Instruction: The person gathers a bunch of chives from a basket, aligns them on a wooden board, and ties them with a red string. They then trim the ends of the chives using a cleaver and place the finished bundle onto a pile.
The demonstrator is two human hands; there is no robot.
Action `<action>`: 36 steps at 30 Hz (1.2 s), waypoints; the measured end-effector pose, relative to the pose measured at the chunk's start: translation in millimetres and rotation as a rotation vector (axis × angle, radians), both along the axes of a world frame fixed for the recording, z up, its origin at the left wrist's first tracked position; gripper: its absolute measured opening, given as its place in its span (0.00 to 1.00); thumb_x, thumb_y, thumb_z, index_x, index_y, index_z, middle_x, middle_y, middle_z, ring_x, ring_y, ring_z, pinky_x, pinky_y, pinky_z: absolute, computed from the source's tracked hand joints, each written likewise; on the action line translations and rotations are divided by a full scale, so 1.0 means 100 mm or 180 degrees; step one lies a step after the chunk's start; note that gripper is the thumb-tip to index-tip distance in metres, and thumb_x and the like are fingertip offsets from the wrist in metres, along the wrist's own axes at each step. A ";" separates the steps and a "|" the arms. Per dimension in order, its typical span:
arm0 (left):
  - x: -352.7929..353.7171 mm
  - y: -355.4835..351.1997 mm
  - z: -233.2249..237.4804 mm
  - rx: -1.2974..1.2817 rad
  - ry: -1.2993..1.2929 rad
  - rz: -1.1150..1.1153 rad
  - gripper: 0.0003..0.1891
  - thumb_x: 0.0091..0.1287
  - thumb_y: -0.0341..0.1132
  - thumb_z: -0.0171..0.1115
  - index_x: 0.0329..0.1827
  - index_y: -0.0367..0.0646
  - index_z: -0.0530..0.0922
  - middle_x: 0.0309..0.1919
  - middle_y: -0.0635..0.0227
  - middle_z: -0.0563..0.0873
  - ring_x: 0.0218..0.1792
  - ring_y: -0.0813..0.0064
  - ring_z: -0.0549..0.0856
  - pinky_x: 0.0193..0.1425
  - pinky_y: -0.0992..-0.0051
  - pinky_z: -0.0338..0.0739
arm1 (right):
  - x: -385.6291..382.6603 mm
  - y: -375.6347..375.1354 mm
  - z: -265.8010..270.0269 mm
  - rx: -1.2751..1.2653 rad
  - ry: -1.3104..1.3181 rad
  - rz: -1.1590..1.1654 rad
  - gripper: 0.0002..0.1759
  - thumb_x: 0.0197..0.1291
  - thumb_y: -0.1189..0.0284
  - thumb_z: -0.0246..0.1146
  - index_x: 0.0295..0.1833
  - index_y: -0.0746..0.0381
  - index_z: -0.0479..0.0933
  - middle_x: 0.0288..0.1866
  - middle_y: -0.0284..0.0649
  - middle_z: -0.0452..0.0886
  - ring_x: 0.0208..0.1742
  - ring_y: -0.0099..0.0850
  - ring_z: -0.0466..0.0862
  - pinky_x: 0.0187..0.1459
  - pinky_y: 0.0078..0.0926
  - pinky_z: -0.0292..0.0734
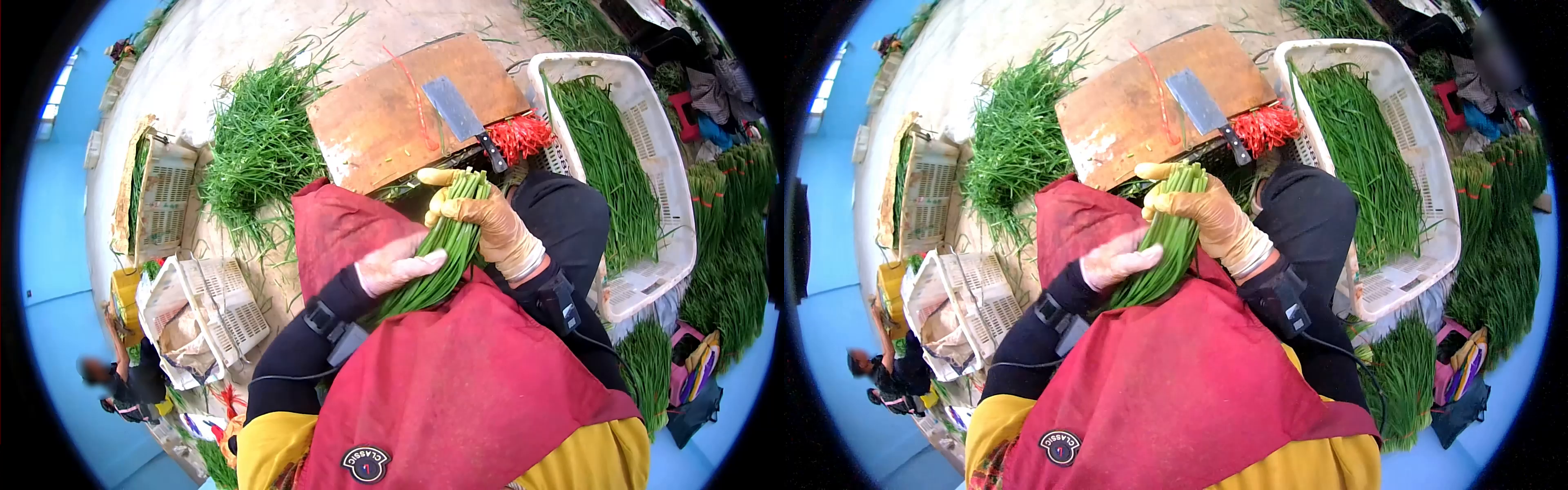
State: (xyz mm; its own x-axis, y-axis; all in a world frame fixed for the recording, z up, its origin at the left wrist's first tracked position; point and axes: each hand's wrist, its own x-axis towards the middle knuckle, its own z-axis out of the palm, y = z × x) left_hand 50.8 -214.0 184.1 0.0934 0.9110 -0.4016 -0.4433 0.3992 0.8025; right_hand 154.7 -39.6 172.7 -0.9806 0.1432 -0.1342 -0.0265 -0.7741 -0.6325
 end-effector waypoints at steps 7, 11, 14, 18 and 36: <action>-0.39 0.55 0.61 0.0919 0.1265 0.0494 0.32 0.70 0.43 0.62 0.72 0.37 0.65 0.66 0.64 0.74 0.67 0.73 0.71 0.72 0.70 0.63 | 0.04 -0.03 0.02 -0.0072 0.0198 0.0080 0.21 0.56 0.76 0.67 0.56 0.68 0.77 0.37 0.42 0.84 0.40 0.31 0.85 0.46 0.29 0.80; -0.28 0.84 0.55 0.1101 0.1371 -0.0073 0.17 0.75 0.36 0.57 0.59 0.35 0.78 0.53 0.64 0.84 0.55 0.77 0.80 0.62 0.76 0.73 | 0.15 0.00 0.15 -0.0031 0.0152 0.0104 0.13 0.54 0.76 0.69 0.46 0.67 0.79 0.38 0.42 0.85 0.41 0.34 0.85 0.47 0.32 0.81; -0.15 0.92 0.51 0.0891 0.1270 0.0263 0.16 0.74 0.40 0.58 0.51 0.34 0.82 0.44 0.67 0.87 0.48 0.79 0.83 0.57 0.78 0.75 | 0.23 -0.03 0.13 -0.0168 0.0096 0.0037 0.14 0.53 0.77 0.69 0.46 0.66 0.80 0.37 0.42 0.85 0.39 0.34 0.86 0.45 0.32 0.82; -0.22 1.12 0.61 0.0371 0.2324 0.0020 0.22 0.76 0.49 0.53 0.43 0.34 0.82 0.39 0.66 0.87 0.40 0.80 0.83 0.50 0.79 0.76 | 0.28 -0.04 0.13 -0.0174 0.0056 0.0000 0.19 0.53 0.77 0.69 0.51 0.68 0.76 0.37 0.42 0.84 0.38 0.33 0.85 0.43 0.30 0.81; 0.63 1.19 1.71 0.1647 0.5693 -0.2278 0.42 0.66 0.70 0.47 0.73 0.46 0.65 0.69 0.49 0.71 0.73 0.48 0.64 0.73 0.46 0.56 | 0.73 -0.23 0.55 0.0529 0.0601 -0.0250 0.20 0.56 0.74 0.67 0.54 0.67 0.74 0.40 0.42 0.83 0.42 0.33 0.84 0.50 0.31 0.78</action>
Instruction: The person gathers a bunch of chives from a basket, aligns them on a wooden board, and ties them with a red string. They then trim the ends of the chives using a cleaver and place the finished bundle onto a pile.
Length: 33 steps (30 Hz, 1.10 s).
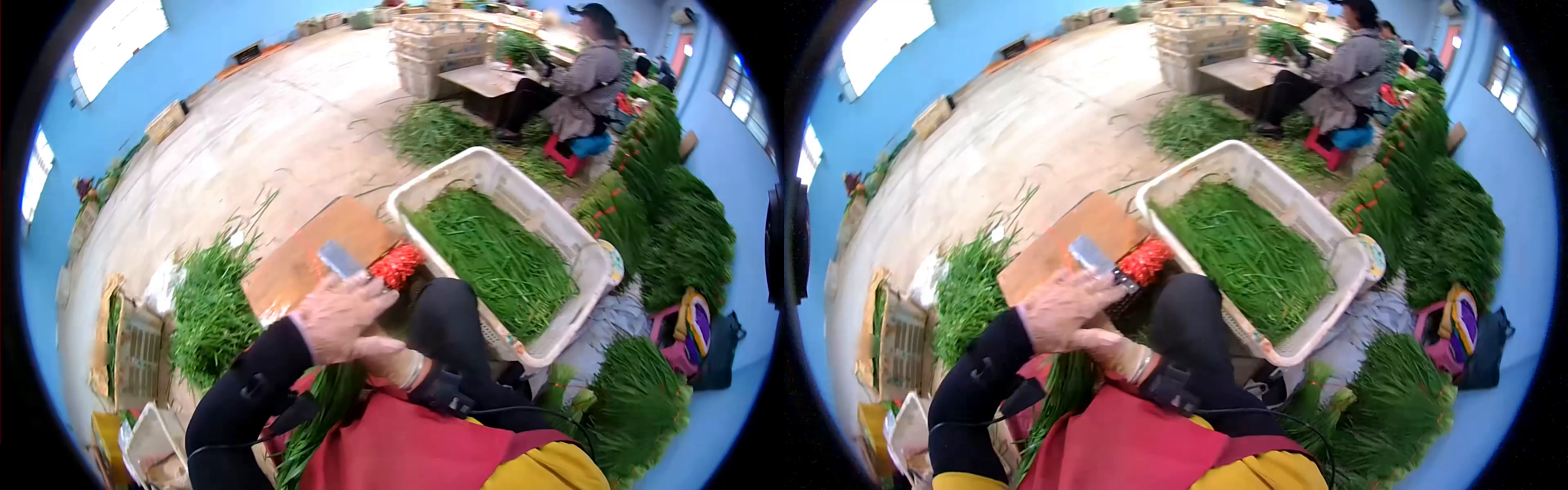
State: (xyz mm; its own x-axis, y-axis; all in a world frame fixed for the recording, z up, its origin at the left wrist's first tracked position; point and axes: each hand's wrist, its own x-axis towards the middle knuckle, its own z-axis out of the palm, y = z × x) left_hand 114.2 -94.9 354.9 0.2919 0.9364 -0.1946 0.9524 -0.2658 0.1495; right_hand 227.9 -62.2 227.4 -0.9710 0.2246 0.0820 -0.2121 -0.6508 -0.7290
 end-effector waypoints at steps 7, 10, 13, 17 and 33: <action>0.10 -0.14 -0.13 -0.0179 0.0274 -0.0001 0.43 0.64 0.73 0.47 0.73 0.51 0.68 0.74 0.56 0.65 0.76 0.50 0.59 0.75 0.44 0.52 | 0.08 -0.14 0.25 0.0200 0.0344 -0.0224 0.18 0.56 0.74 0.66 0.52 0.66 0.75 0.41 0.41 0.83 0.43 0.32 0.83 0.51 0.30 0.77; 0.16 -0.21 -0.01 -0.0296 0.0136 0.0011 0.43 0.63 0.73 0.47 0.73 0.51 0.68 0.74 0.56 0.65 0.76 0.51 0.59 0.75 0.43 0.52 | 0.12 -0.20 0.30 0.0237 0.0397 -0.0296 0.17 0.56 0.74 0.66 0.52 0.66 0.75 0.41 0.40 0.83 0.43 0.31 0.83 0.51 0.29 0.77; 0.18 -0.25 0.06 -0.0326 0.0209 -0.0060 0.44 0.64 0.73 0.46 0.74 0.50 0.66 0.74 0.54 0.64 0.76 0.51 0.58 0.75 0.43 0.51 | 0.12 -0.26 0.35 0.0293 0.0468 -0.0395 0.17 0.56 0.74 0.66 0.51 0.65 0.76 0.42 0.40 0.83 0.44 0.31 0.83 0.51 0.29 0.77; 0.19 -0.37 0.24 0.0506 -0.0068 -0.0039 0.42 0.66 0.68 0.49 0.74 0.46 0.64 0.73 0.49 0.64 0.75 0.50 0.60 0.76 0.47 0.51 | 0.10 -0.28 0.48 0.0227 0.0609 -0.0733 0.16 0.57 0.74 0.66 0.51 0.65 0.76 0.42 0.39 0.83 0.44 0.30 0.83 0.51 0.28 0.77; 0.01 -0.70 -0.74 0.0748 -0.3378 0.1774 0.18 0.77 0.42 0.52 0.52 0.34 0.79 0.38 0.73 0.84 0.39 0.85 0.78 0.44 0.79 0.74 | 0.14 0.10 0.46 -0.0332 0.0542 -0.1686 0.13 0.56 0.82 0.66 0.49 0.66 0.78 0.42 0.40 0.84 0.43 0.29 0.83 0.50 0.27 0.79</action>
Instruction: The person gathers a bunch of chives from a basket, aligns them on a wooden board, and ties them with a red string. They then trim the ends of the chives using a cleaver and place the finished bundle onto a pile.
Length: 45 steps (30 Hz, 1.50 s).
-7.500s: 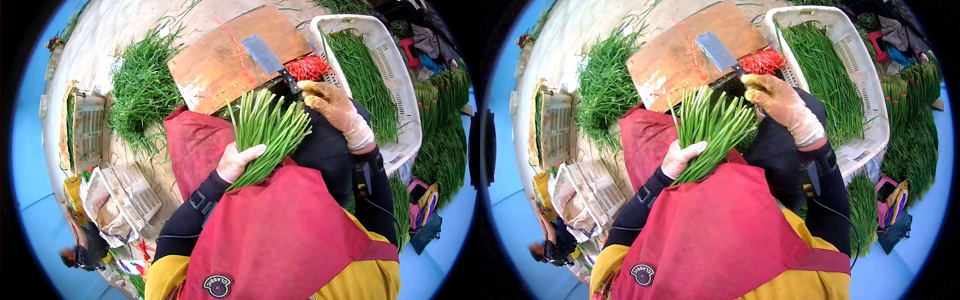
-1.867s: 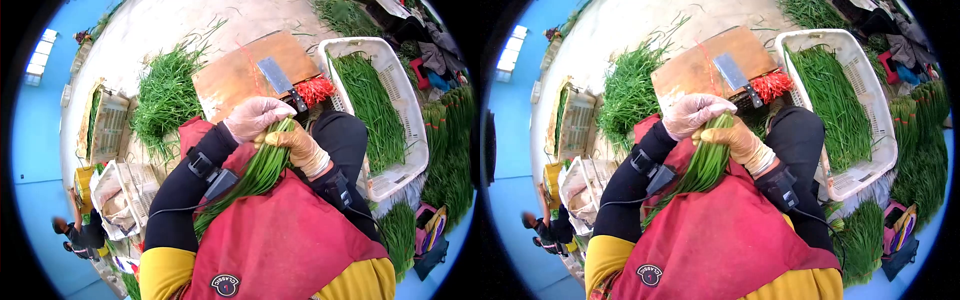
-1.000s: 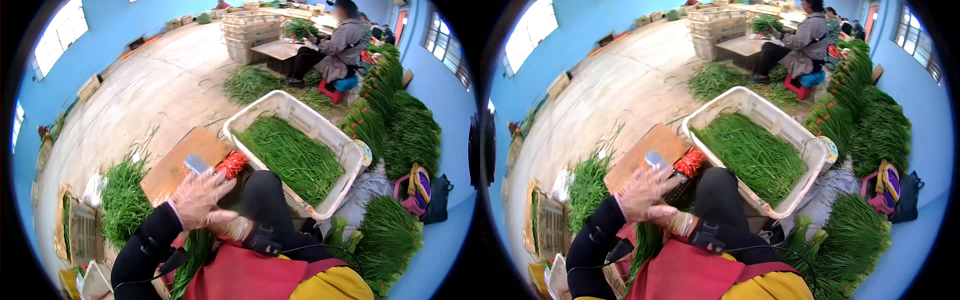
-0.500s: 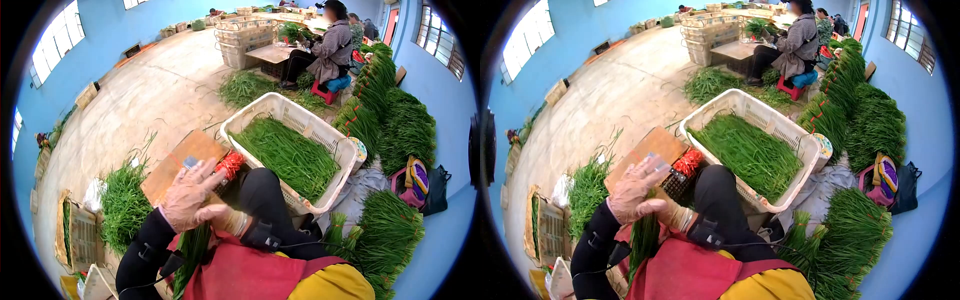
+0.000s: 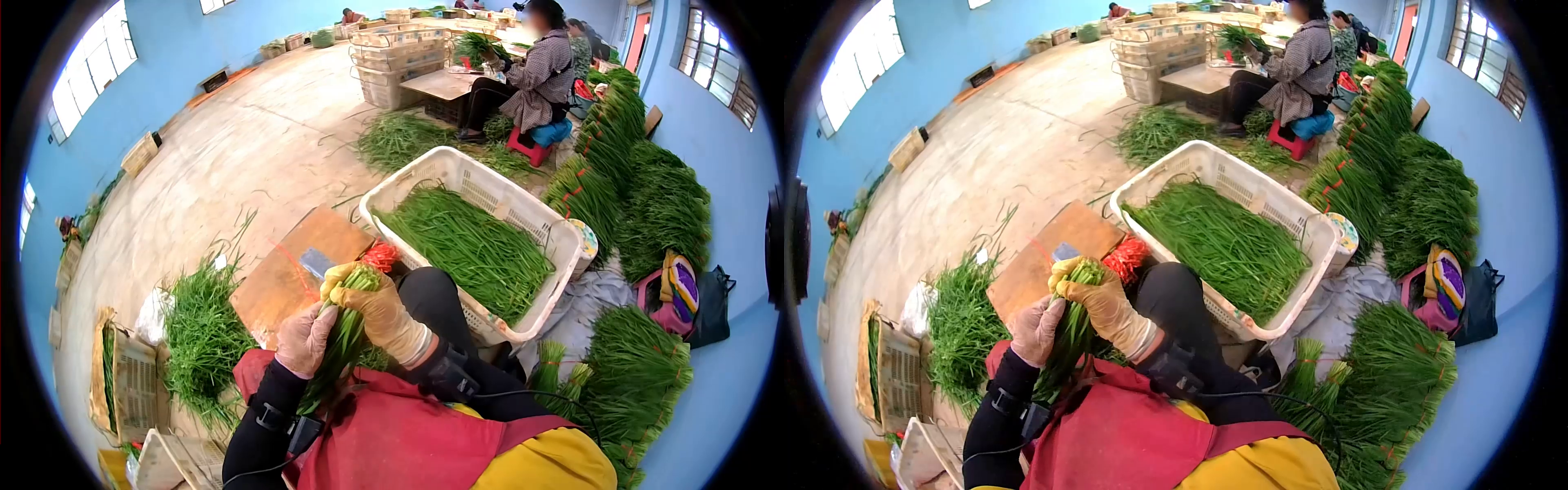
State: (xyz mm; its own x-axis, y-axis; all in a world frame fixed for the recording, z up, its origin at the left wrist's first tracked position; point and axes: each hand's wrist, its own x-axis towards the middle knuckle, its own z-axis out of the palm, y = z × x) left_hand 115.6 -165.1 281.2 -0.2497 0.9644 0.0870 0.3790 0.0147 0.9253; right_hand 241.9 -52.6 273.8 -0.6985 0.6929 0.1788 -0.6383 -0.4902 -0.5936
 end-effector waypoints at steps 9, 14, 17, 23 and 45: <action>0.06 0.04 0.35 -0.0649 0.2542 -0.0144 0.22 0.74 0.51 0.50 0.43 0.39 0.82 0.29 0.48 0.82 0.33 0.50 0.83 0.38 0.59 0.75 | 0.12 0.07 0.09 0.0683 -0.0344 0.0555 0.13 0.54 0.83 0.66 0.47 0.67 0.80 0.44 0.39 0.84 0.45 0.29 0.84 0.50 0.26 0.80; -0.21 -0.04 0.06 -0.0399 0.1258 -0.0956 0.29 0.71 0.54 0.54 0.69 0.45 0.68 0.51 0.47 0.83 0.50 0.49 0.83 0.55 0.61 0.76 | 0.41 0.45 0.33 0.0985 -0.0342 -0.0847 0.09 0.59 0.74 0.65 0.45 0.62 0.79 0.39 0.35 0.83 0.38 0.25 0.82 0.43 0.24 0.79; -0.53 -0.29 -0.18 -0.1500 0.1993 -0.1029 0.23 0.68 0.49 0.58 0.63 0.50 0.74 0.45 0.50 0.85 0.46 0.50 0.84 0.52 0.60 0.77 | 0.78 0.95 0.45 0.1295 0.0133 -0.0911 0.10 0.62 0.69 0.65 0.48 0.60 0.78 0.41 0.40 0.84 0.43 0.33 0.85 0.49 0.33 0.82; -1.27 -0.77 -0.42 -0.1529 0.2030 0.0196 0.22 0.67 0.44 0.59 0.60 0.42 0.78 0.43 0.51 0.87 0.47 0.56 0.86 0.53 0.64 0.79 | 1.11 1.46 0.32 0.0392 0.0727 -0.0997 0.12 0.64 0.78 0.60 0.53 0.60 0.80 0.51 0.45 0.85 0.52 0.36 0.84 0.61 0.49 0.78; 0.07 -0.29 -0.30 -0.0707 -0.0124 -0.0365 0.25 0.73 0.54 0.55 0.32 0.39 0.83 0.24 0.63 0.86 0.27 0.73 0.86 0.31 0.73 0.79 | 0.58 1.22 0.48 0.0053 0.0266 -0.1978 0.14 0.60 0.81 0.63 0.52 0.65 0.79 0.47 0.44 0.85 0.50 0.37 0.85 0.57 0.36 0.82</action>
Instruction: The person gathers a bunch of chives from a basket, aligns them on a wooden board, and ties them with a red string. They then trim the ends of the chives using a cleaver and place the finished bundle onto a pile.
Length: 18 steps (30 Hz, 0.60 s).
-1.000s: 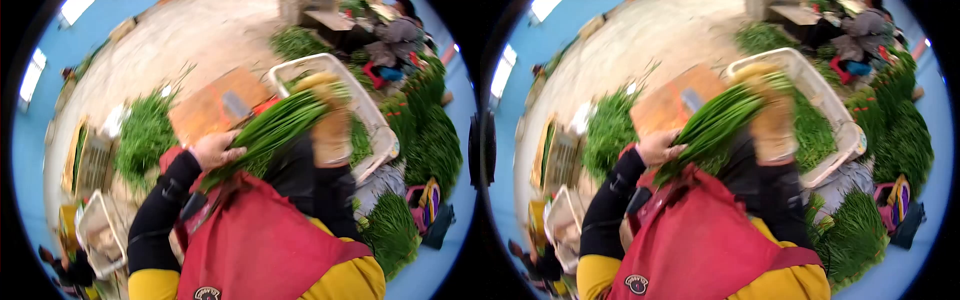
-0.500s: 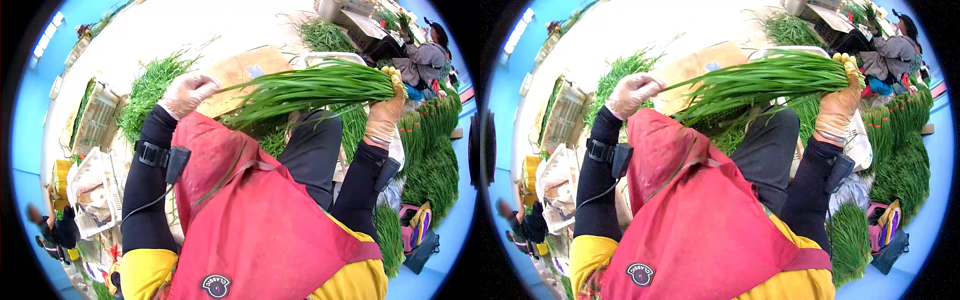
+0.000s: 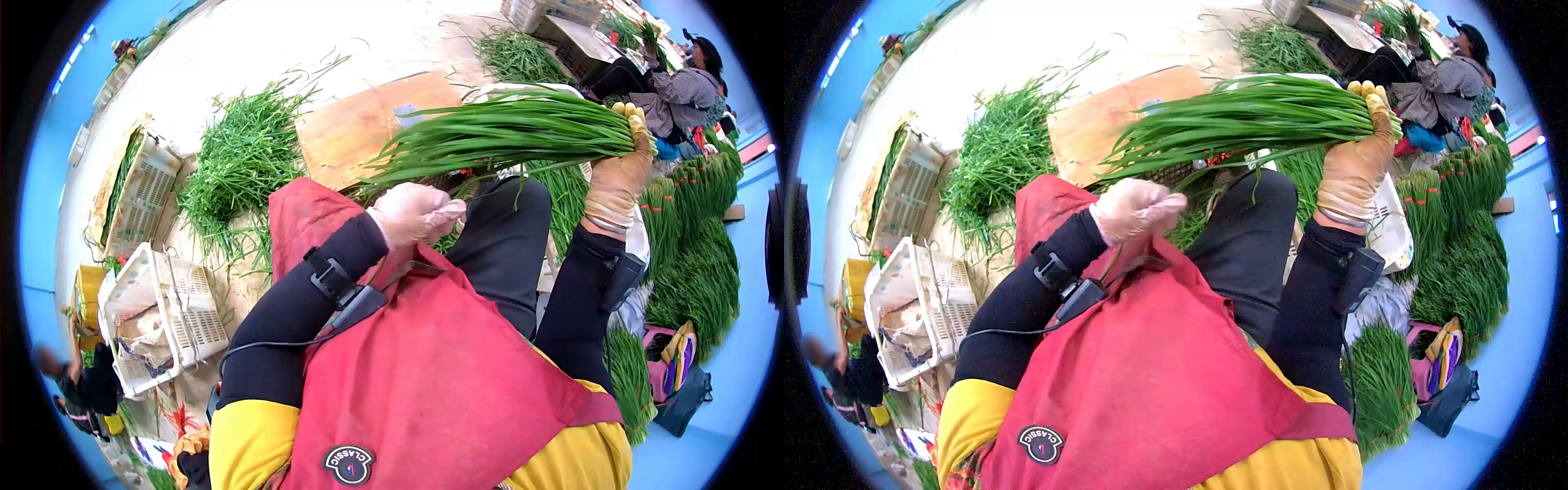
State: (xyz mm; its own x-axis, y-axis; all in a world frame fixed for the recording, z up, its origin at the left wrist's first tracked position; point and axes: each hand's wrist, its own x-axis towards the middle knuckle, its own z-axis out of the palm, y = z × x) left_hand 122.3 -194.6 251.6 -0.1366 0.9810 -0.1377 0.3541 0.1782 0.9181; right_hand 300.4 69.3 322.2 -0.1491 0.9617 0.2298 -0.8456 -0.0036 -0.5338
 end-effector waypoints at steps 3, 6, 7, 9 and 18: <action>-0.13 -0.13 -0.14 0.0166 -0.1797 0.0491 0.25 0.75 0.51 0.52 0.31 0.38 0.83 0.25 0.62 0.87 0.25 0.72 0.86 0.27 0.77 0.79 | 0.02 0.05 -0.03 -0.0199 0.0021 -0.0107 0.12 0.60 0.81 0.63 0.50 0.64 0.79 0.45 0.42 0.85 0.48 0.36 0.85 0.55 0.34 0.82; -0.48 -0.29 -0.35 0.0493 -0.2355 0.0659 0.25 0.76 0.50 0.50 0.40 0.35 0.84 0.34 0.56 0.89 0.30 0.70 0.88 0.33 0.75 0.82 | 0.04 0.11 -0.09 -0.0241 0.0080 -0.0089 0.12 0.59 0.81 0.63 0.49 0.64 0.78 0.44 0.42 0.84 0.46 0.35 0.85 0.53 0.34 0.83; -0.58 -0.36 -0.35 0.0209 -0.2062 0.0461 0.25 0.74 0.52 0.54 0.43 0.35 0.84 0.38 0.55 0.89 0.34 0.70 0.89 0.39 0.73 0.84 | 0.03 0.11 -0.09 -0.0234 0.0086 -0.0093 0.12 0.59 0.81 0.63 0.49 0.64 0.78 0.44 0.42 0.84 0.46 0.35 0.85 0.53 0.34 0.83; -0.63 -0.45 -0.19 -0.0350 0.0478 -0.0139 0.23 0.71 0.47 0.61 0.52 0.30 0.81 0.42 0.56 0.89 0.44 0.71 0.88 0.51 0.72 0.83 | -0.07 0.07 -0.11 0.0236 -0.0149 0.0045 0.12 0.58 0.81 0.64 0.48 0.64 0.79 0.42 0.43 0.85 0.45 0.35 0.85 0.52 0.33 0.82; -0.21 0.48 0.29 0.2375 0.1396 0.0798 0.61 0.46 0.41 0.83 0.78 0.35 0.49 0.72 0.55 0.64 0.71 0.64 0.67 0.76 0.67 0.60 | -1.13 -1.25 0.13 0.1088 -0.1011 0.0425 0.12 0.54 0.83 0.69 0.46 0.64 0.82 0.40 0.40 0.87 0.41 0.28 0.86 0.48 0.26 0.83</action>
